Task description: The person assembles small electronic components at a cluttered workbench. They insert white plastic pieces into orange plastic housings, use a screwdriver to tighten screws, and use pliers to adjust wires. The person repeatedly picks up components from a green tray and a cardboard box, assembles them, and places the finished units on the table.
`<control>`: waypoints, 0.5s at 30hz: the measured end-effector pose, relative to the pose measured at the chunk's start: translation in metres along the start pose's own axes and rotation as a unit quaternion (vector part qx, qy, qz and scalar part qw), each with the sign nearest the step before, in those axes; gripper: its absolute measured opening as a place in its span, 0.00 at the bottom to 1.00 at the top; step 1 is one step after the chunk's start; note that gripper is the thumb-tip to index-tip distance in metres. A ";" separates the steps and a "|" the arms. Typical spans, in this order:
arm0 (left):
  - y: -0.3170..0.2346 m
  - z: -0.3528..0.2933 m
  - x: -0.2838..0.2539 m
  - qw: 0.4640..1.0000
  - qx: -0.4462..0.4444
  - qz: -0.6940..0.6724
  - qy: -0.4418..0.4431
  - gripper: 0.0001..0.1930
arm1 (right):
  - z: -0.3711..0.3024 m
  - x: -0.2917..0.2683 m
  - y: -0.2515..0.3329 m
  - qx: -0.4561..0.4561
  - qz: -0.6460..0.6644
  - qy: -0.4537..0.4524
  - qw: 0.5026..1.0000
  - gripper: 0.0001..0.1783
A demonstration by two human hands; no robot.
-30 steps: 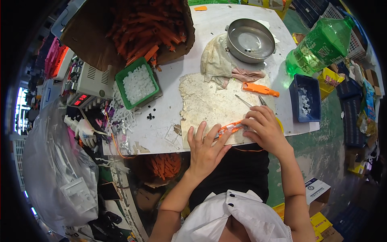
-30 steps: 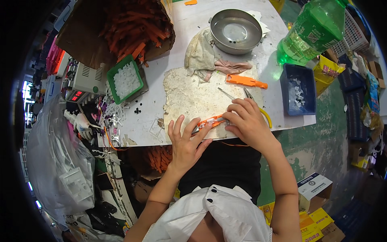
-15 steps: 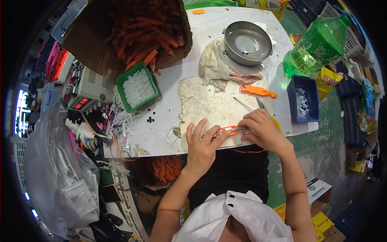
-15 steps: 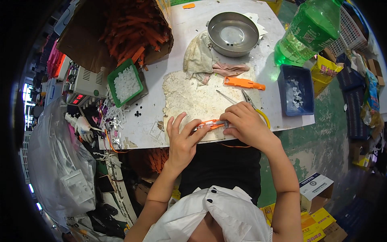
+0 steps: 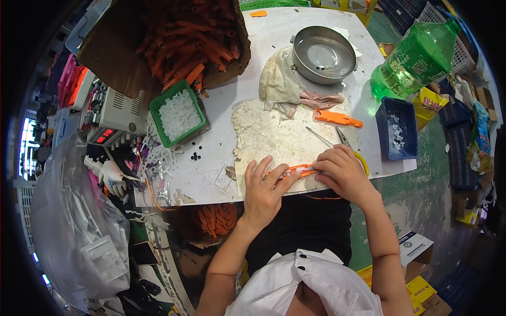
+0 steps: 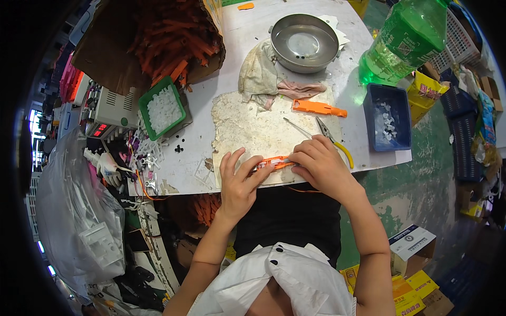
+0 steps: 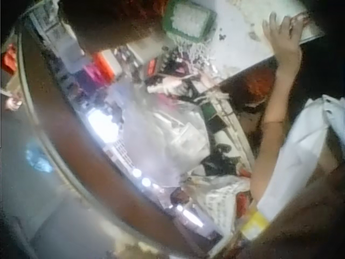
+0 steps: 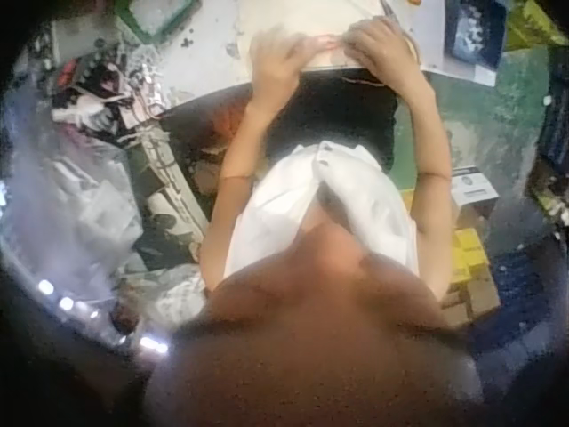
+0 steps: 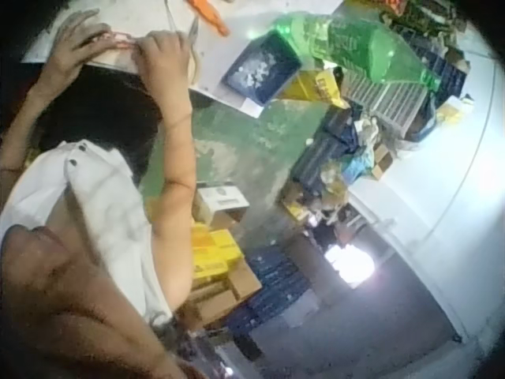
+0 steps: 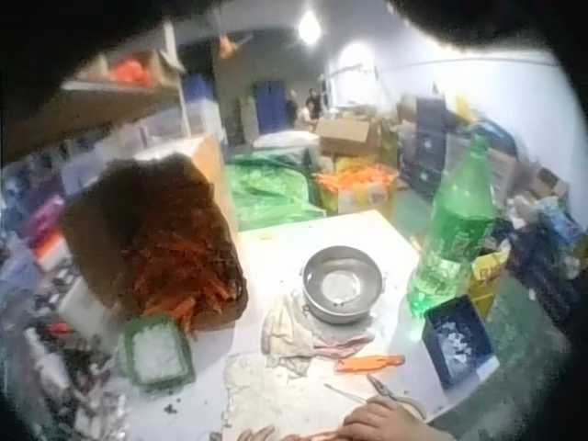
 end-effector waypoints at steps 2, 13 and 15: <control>0.001 0.000 0.001 1.000 0.002 -0.004 -0.003 0.18 | -0.001 0.001 0.000 0.001 -0.005 -0.001 1.000 0.14; 0.004 -0.003 0.002 1.000 0.015 -0.012 -0.007 0.21 | 0.016 -0.020 -0.029 0.103 -0.053 -0.179 0.977 0.15; 0.002 -0.002 0.001 1.000 0.019 -0.015 -0.004 0.23 | 0.020 -0.024 -0.042 0.148 -0.115 -0.195 0.963 0.15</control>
Point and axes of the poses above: each hand's wrist, its own z-axis towards the middle knuckle, its own x-axis out of the palm, y = z × x, the point moved 3 cm from there along z, towards the middle knuckle, and after that the axes turned 8 degrees about y, right-handed, at the moved point
